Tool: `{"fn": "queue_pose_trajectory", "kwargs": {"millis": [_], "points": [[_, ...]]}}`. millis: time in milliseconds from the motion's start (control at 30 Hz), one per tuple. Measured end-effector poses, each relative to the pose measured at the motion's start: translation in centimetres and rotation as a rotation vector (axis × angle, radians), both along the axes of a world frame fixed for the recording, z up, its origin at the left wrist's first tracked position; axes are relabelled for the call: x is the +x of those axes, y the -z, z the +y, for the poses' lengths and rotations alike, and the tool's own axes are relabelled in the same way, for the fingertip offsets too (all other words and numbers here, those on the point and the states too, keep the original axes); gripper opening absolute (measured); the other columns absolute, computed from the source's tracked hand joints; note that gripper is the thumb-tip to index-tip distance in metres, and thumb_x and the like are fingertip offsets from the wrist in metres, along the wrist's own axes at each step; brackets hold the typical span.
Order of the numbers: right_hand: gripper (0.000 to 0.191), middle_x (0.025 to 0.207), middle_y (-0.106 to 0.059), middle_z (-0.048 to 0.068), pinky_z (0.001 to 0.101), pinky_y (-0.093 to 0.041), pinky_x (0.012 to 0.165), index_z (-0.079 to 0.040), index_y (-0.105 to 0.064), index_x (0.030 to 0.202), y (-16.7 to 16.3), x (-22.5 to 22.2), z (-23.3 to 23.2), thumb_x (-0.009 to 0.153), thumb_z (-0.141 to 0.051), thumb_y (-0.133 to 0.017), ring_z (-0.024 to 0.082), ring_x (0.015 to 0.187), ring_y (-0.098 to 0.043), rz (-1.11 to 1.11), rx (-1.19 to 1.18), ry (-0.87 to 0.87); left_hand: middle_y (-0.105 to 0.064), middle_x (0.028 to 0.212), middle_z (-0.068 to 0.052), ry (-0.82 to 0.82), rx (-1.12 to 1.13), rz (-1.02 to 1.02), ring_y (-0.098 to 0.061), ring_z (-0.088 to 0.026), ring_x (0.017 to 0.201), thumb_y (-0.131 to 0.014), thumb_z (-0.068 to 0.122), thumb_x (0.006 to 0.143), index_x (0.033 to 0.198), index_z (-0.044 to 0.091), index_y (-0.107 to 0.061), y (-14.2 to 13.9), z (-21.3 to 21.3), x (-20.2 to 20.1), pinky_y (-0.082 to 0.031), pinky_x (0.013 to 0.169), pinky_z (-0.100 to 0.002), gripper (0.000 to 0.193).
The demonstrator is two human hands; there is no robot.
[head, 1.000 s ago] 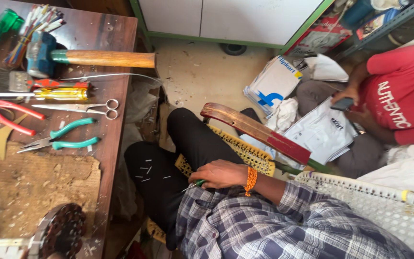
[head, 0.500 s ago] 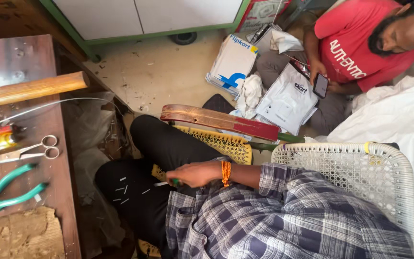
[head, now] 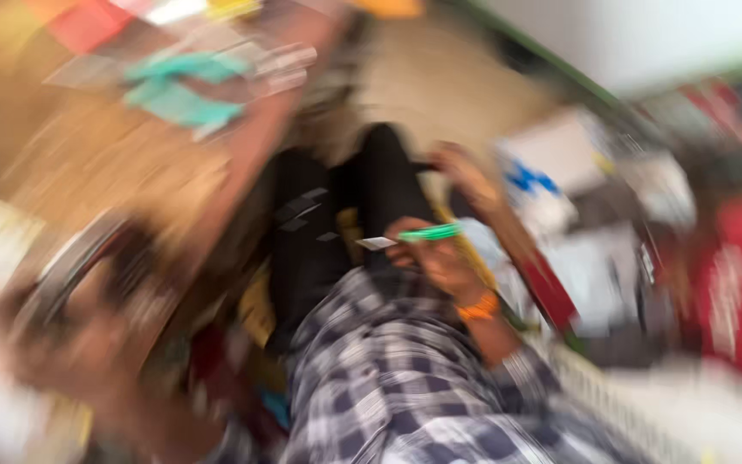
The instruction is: The person works on a cylindrical electrical component, likely a motor stator, using a screwdriver to adjust or secure internal parts. They also cut small white insulating pieces with scissors and insert them into the component. The task involves repeated insertion and adjustment of these pieces.
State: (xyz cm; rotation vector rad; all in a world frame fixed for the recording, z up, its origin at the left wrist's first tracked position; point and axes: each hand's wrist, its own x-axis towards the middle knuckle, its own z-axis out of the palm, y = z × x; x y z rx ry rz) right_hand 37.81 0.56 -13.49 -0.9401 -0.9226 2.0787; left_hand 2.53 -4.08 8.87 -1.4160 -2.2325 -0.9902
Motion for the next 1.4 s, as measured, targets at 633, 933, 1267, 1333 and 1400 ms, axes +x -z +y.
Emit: {"fn": "queue_pose_trajectory", "kwargs": {"millis": [633,933,1267,1333,1400], "points": [[0.082,0.105,-0.066,0.017,0.0445,-0.066,0.094,-0.01,-0.013,0.169,-13.3,-12.1,6.6,0.116,-0.023,-0.074,0.034,0.1,-0.075,0.239,0.613,0.017,-0.063,0.117,-0.006,0.35,0.188,-0.391,-0.069,-0.019,0.104,-0.083,0.029,0.092,0.137,0.008,-0.059,7.8,-1.5,-3.4,-0.06,0.094,-0.033,0.055],[0.07,0.113,-0.073,0.021,0.0443,-0.061,0.099,-0.019,-0.018,0.165,-16.1,-19.1,7.3,0.118,-0.025,-0.069,0.032,0.103,-0.075,0.227,0.996,-0.198,-0.058,0.104,-0.007,0.299,0.156,-0.375,-0.061,-0.024,0.099,-0.084,0.026,0.092,0.127,0.012,-0.068,6.4,-1.9,-2.4,-0.053,0.086,-0.037,0.041],[0.071,0.115,-0.073,0.021,0.0404,-0.062,0.101,-0.018,-0.018,0.167,-16.7,-20.5,9.4,0.116,-0.024,-0.067,0.031,0.107,-0.073,0.169,1.037,-0.383,-0.061,0.112,-0.009,0.294,0.182,-0.373,-0.06,-0.028,0.109,-0.083,0.02,0.092,0.13,0.011,-0.065,6.0,-1.8,-1.2,-0.052,0.097,-0.04,0.042],[0.074,0.117,-0.071,0.02,0.0389,-0.062,0.099,-0.018,-0.016,0.167,-17.0,-20.7,9.7,0.115,-0.025,-0.068,0.03,0.107,-0.074,0.16,1.018,-0.417,-0.059,0.112,-0.009,0.313,0.204,-0.388,-0.06,-0.028,0.108,-0.083,0.021,0.091,0.13,0.01,-0.064,5.7,-1.8,-1.0,-0.051,0.095,-0.041,0.045],[0.078,0.123,-0.068,0.019,0.0351,-0.062,0.093,-0.018,-0.012,0.168,-17.3,-20.8,10.0,0.114,-0.027,-0.069,0.028,0.106,-0.074,0.119,1.017,-0.428,-0.058,0.109,-0.009,0.295,0.2,-0.413,-0.059,-0.028,0.105,-0.084,0.021,0.089,0.13,0.01,-0.064,5.6,-1.7,-0.9,-0.051,0.092,-0.041,0.047]]}}
